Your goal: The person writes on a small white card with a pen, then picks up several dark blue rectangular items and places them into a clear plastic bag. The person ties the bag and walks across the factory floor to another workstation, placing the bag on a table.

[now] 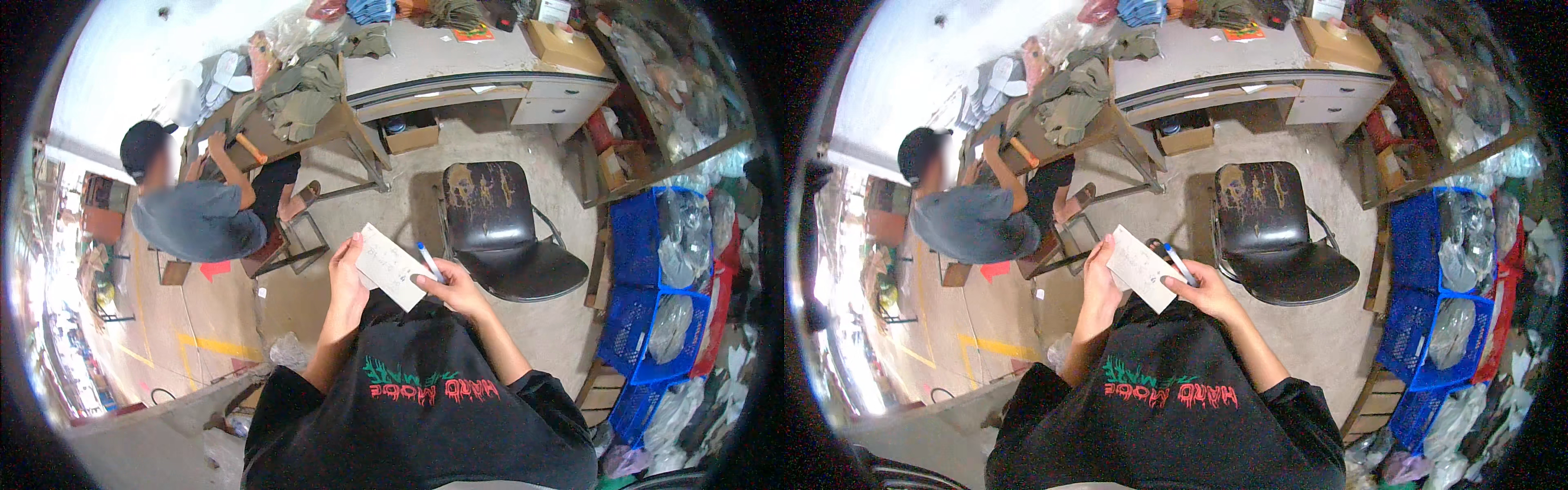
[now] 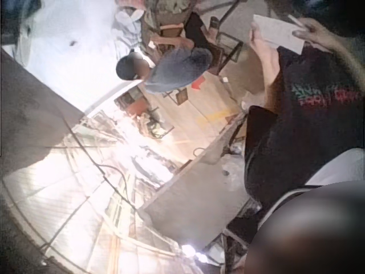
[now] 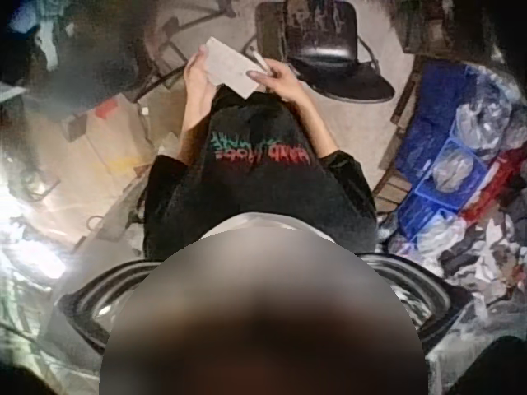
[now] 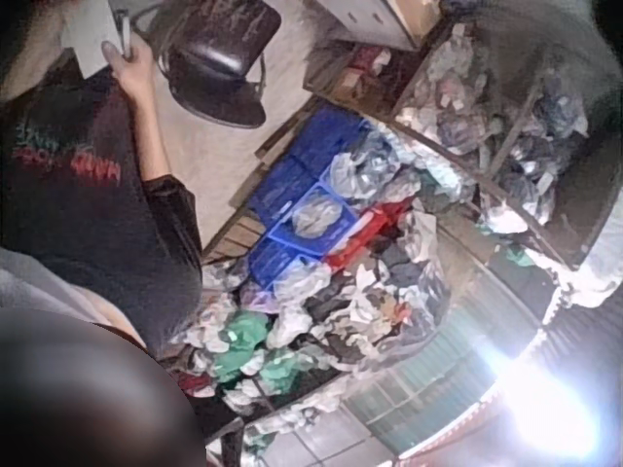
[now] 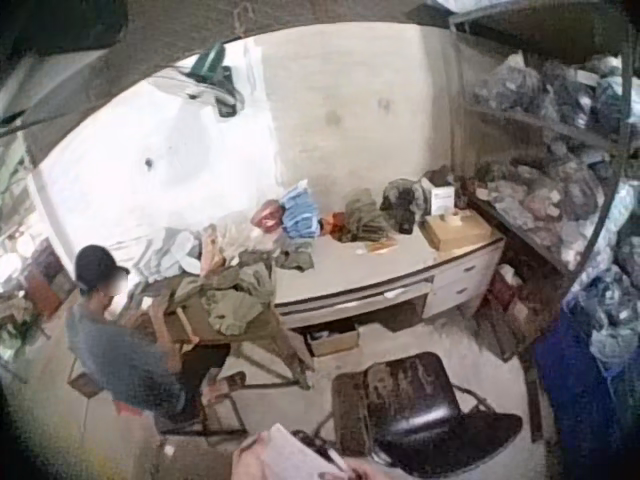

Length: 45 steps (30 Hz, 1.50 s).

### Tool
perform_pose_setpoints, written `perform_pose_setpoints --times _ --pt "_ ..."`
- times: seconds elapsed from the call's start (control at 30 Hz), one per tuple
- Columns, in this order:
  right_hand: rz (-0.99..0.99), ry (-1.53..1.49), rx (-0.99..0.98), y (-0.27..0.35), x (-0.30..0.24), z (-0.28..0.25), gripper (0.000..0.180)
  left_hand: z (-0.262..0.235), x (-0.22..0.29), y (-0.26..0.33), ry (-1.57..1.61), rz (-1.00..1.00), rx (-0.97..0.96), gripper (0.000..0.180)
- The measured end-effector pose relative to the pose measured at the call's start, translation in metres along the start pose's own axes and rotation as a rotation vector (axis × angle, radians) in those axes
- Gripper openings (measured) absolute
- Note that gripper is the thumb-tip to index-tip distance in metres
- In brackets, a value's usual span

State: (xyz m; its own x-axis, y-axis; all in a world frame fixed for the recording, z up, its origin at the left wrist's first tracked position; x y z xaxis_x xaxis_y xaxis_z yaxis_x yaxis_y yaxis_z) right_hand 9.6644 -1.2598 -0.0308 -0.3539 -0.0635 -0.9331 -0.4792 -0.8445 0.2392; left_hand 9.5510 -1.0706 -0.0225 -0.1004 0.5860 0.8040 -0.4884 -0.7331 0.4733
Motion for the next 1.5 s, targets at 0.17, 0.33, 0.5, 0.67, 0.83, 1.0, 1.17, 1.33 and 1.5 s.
perform_pose_setpoints --times 0.17,0.33,0.5,0.67,0.83,1.0,1.17,1.33,1.5 --pt "-0.03 -0.15 0.183 -0.038 0.007 0.002 0.023 0.022 0.013 -0.047 0.005 -0.111 -0.018 0.03" --pt "-0.018 -0.21 0.357 -0.095 -0.002 0.001 0.018 0.033 0.058 -0.102 -0.202 -0.064 -0.128 0.022" --pt "0.065 -0.079 0.271 -0.145 -0.037 -0.013 0.013 0.025 0.105 -0.128 -0.636 0.103 -0.329 0.022" --pt "0.069 0.061 0.181 -0.209 -0.069 -0.003 0.022 0.011 0.129 -0.151 -0.532 0.292 -0.206 0.026" --pt "0.04 -0.051 0.086 -0.25 -0.085 0.023 0.027 -0.008 0.151 -0.163 -0.349 0.179 -0.048 0.026" --pt "0.02 -0.073 0.065 -0.284 -0.104 0.043 0.024 -0.016 0.173 -0.171 -0.309 0.219 0.009 0.027" --pt "0.032 -0.081 0.078 -0.322 -0.121 0.042 0.027 -0.012 0.182 -0.196 -0.399 0.236 -0.044 0.025" --pt "0.097 -0.128 0.061 -0.371 -0.128 0.024 0.03 0.009 0.184 -0.237 -0.388 0.263 -0.021 0.022" --pt "0.165 -0.014 0.035 -0.42 -0.159 -0.008 0.032 0.048 0.193 -0.288 -0.379 0.256 0.032 0.022"
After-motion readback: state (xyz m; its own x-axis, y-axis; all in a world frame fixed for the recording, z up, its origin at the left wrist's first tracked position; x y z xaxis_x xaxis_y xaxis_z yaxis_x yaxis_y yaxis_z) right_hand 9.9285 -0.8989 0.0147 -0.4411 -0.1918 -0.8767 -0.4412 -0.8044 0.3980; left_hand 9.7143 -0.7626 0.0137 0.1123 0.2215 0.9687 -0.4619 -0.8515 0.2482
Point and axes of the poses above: each hand's wrist, its own y-axis away from the middle knuckle, its own z-axis out of the palm, x = y × z, the point moved 4 cm from there along -y, towards the middle knuckle, and after that the axes turned 2 degrees about x, right-handed, at the moved point
